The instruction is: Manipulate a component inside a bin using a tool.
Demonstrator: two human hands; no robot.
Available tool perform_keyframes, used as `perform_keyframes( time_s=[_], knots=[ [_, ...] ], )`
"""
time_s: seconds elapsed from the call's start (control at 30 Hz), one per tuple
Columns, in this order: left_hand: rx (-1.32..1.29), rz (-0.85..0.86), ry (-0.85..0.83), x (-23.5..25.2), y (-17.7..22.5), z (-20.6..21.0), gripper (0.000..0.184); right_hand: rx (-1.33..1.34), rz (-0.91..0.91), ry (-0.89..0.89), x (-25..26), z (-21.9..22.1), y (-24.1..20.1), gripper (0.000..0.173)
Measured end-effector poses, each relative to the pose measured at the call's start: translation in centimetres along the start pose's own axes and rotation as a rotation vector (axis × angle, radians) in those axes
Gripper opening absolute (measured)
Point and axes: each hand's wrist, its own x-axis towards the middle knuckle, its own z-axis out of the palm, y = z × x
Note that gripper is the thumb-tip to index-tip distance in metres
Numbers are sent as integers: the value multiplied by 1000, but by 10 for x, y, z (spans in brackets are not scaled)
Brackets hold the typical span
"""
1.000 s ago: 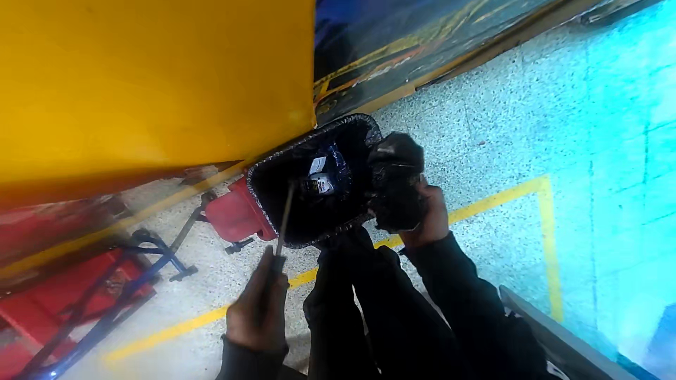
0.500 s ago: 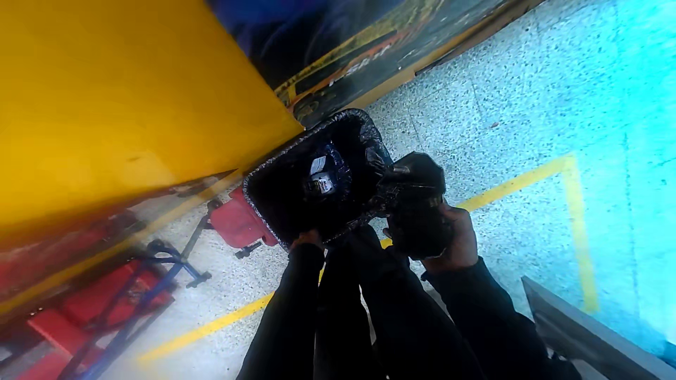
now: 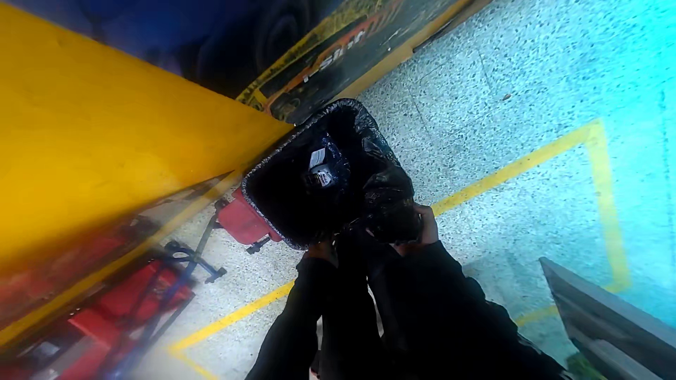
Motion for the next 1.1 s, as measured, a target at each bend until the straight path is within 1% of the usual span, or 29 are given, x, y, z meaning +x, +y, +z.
perform_keyframes(
  time_s=[0.07, 0.13, 0.2, 0.23, 0.27, 0.3, 0.33, 0.37, 0.4, 0.47, 0.57, 0.63, 0.67, 0.77, 0.87, 1.0, 1.03, 1.07, 1.1],
  knots=[
    [49, 33, -20, -8, -26, 3, 52, 16, 0, -1, -5, -2, -1, 36],
    [55, 69, -70, -24, -44, -3, 49, 20, -16, -39, -10, -5, -4, 36],
    [-50, 127, -29, -37, -65, -8, 48, 17, -29, -78, -12, -10, -10, 36],
    [-171, 147, 16, -39, -78, -7, 45, 15, -33, -77, -13, -12, -13, 37],
    [-352, 148, 56, -36, -88, -3, 40, 14, -40, -71, -15, -14, -15, 37],
    [-596, 119, 69, -30, -95, 3, 37, 20, -50, -68, -16, -16, -17, 36],
    [-866, 79, 45, -20, -100, 10, 36, 11, -68, -65, -15, -19, -18, 36],
    [-1112, 22, -18, -10, -101, 18, 39, 6, -84, -69, -15, -24, -18, 36],
    [-1297, -35, -100, 1, -102, 26, 43, 9, -93, -76, -15, -28, -19, 35],
    [-1579, -80, -225, 24, -102, 48, 45, 2, -97, -75, -17, -33, -19, 33],
    [-1933, 5, -347, 41, -101, 78, 42, -1, -113, -79, -23, -31, -23, 35],
    [-2071, 8, -404, 37, -99, 82, 39, -16, -131, -86, -30, -32, -27, 36],
    [-2085, 20, -424, 29, -103, 83, 38, -22, -131, -83, -35, -31, -29, 36],
    [-1991, 42, -324, -13, -116, 75, 36, -45, -125, -67, -48, -23, -33, 37],
    [-2046, 40, -308, -52, -137, 74, 36, -26, -116, -40, -68, -16, -39, 37],
    [-2086, 88, -306, -86, -165, 77, 38, 19, -188, -104, -122, -23, -62, 37],
    [-1994, 82, -236, -99, -164, 70, 39, 25, -221, -114, -142, -23, -72, 37],
    [-1809, 53, -88, -116, -155, 59, 38, 42, -251, -127, -164, -22, -82, 37],
    [-1557, 35, 55, -130, -147, 48, 38, 77, -266, -146, -186, -21, -94, 37]
  ],
)
